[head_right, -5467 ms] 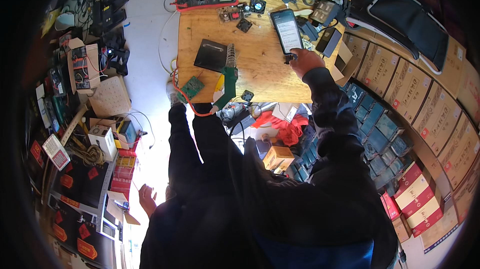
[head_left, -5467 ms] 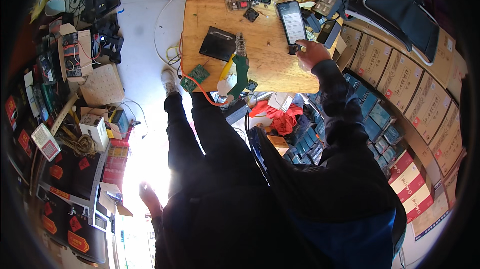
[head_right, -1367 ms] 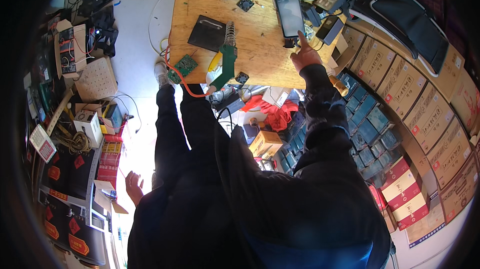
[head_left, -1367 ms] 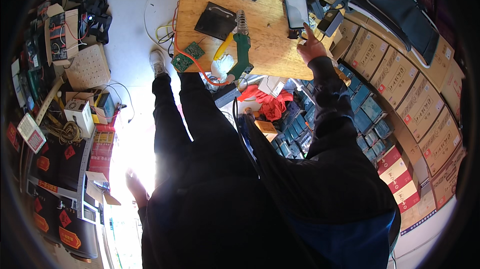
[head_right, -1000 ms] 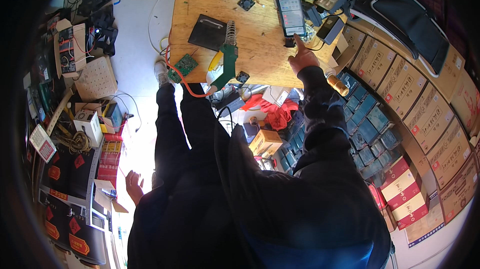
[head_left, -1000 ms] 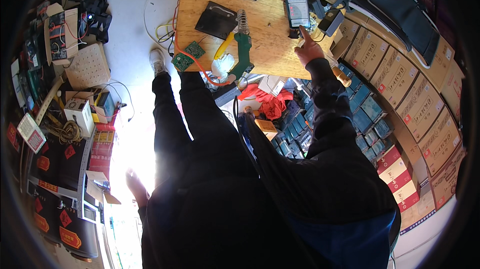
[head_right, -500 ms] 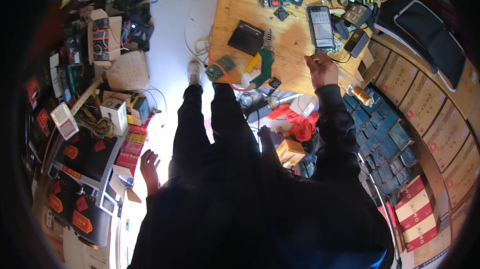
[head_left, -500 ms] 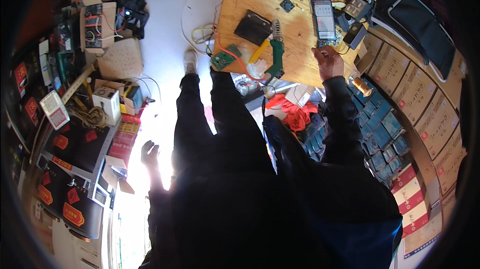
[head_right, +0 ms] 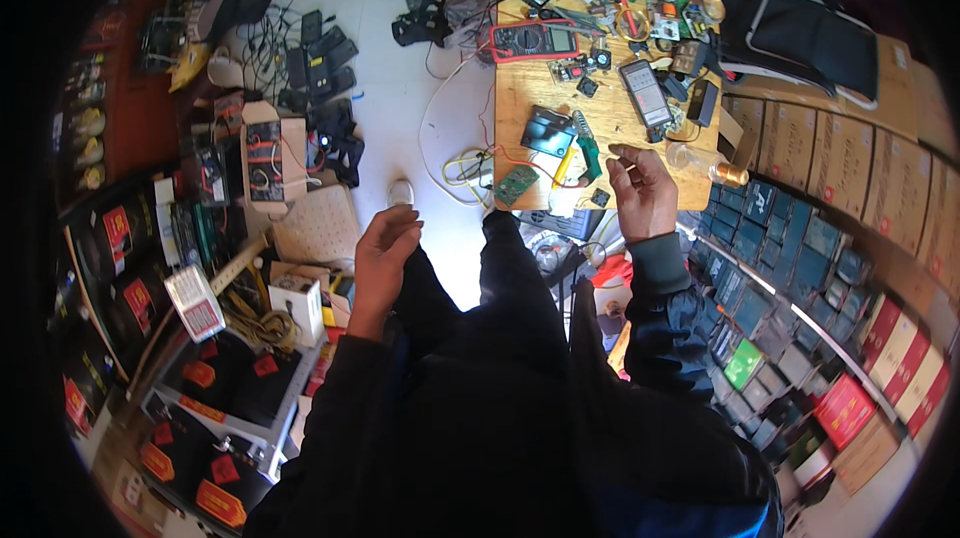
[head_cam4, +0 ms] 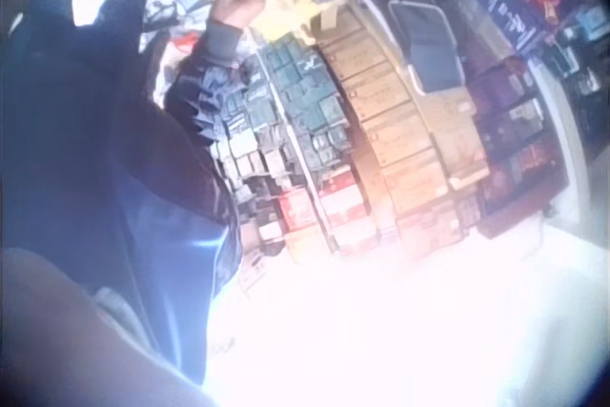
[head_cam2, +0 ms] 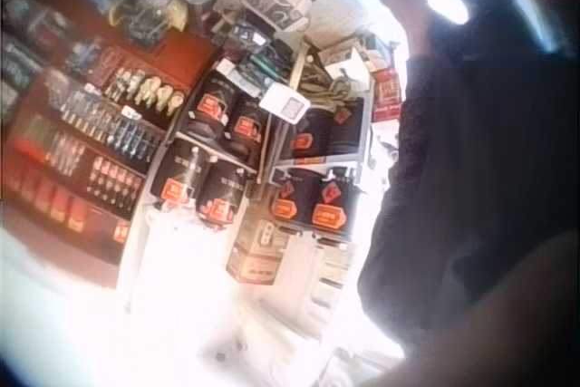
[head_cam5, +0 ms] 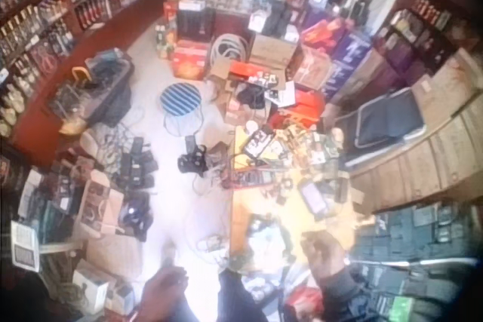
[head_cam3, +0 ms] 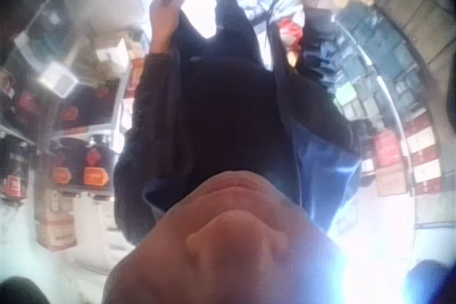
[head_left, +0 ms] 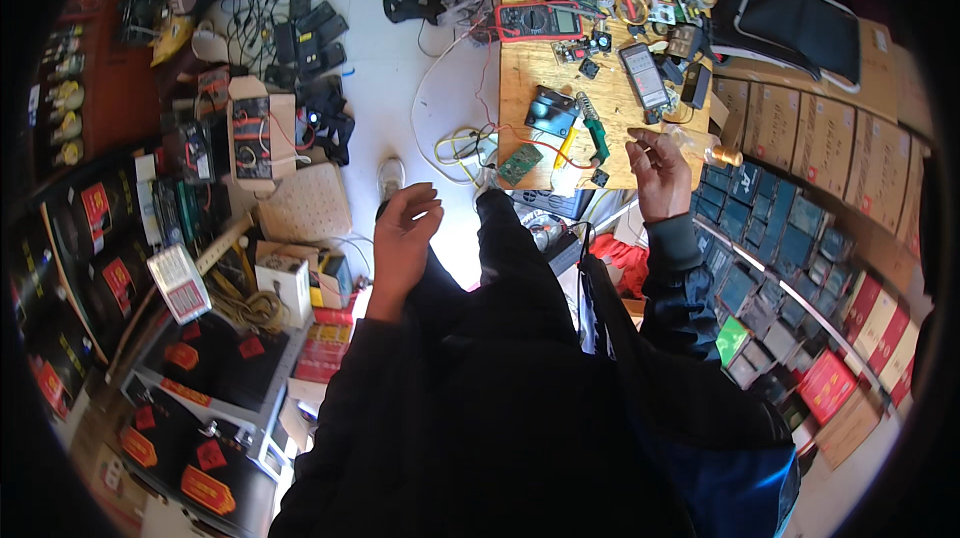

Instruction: The person sits at a cluttered workbench and uses a multimeter to test a circuit board. They connect the multimeter probes to various points on the board, flip the board over, and continue testing different components.

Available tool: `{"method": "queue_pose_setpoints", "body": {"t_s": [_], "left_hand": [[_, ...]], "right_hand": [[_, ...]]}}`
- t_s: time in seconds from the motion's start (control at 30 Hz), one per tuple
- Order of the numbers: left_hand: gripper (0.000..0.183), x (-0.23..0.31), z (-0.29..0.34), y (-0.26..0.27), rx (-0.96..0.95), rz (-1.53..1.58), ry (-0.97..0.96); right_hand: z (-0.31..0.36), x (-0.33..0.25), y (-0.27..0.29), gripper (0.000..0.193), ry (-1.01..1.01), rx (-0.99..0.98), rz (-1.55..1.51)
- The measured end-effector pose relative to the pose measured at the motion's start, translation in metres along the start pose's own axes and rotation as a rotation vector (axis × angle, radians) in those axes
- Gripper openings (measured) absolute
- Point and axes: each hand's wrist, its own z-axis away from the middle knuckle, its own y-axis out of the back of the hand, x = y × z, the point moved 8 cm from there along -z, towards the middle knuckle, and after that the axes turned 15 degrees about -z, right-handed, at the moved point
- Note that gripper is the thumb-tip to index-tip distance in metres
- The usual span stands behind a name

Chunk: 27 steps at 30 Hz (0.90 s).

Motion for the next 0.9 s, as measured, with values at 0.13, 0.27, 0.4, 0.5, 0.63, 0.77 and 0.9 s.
{"method": "queue_pose_setpoints", "body": {"t_s": [0.13,0.27,0.4,0.5,0.63,0.77,0.9], "left_hand": [[0.038,0.031,-0.008,0.037,-0.152,-0.109,-0.181],[0.038,0.061,-0.005,0.091,-0.237,-0.23,-0.251],[0.037,0.082,0.0,0.142,-0.197,-0.279,-0.282],[0.037,0.092,0.007,0.177,-0.125,-0.244,-0.296],[0.037,0.109,0.023,0.204,-0.06,-0.266,-0.369],[0.037,0.12,0.038,0.193,-0.113,-0.215,-0.348],[0.037,0.135,0.044,0.182,-0.127,-0.37,-0.417]], "right_hand": [[0.067,-0.045,-0.039,0.019,0.01,0.064,0.027],[0.119,-0.081,-0.113,0.017,-0.03,0.083,-0.015],[0.14,-0.141,-0.179,0.016,0.055,-0.025,-0.09],[0.14,-0.197,-0.199,0.017,0.169,-0.111,-0.027],[0.13,-0.244,-0.212,0.019,0.241,-0.287,0.047],[0.12,-0.247,-0.261,0.021,0.375,-0.414,0.135],[0.132,-0.217,-0.294,0.037,0.322,-0.424,0.192]]}}
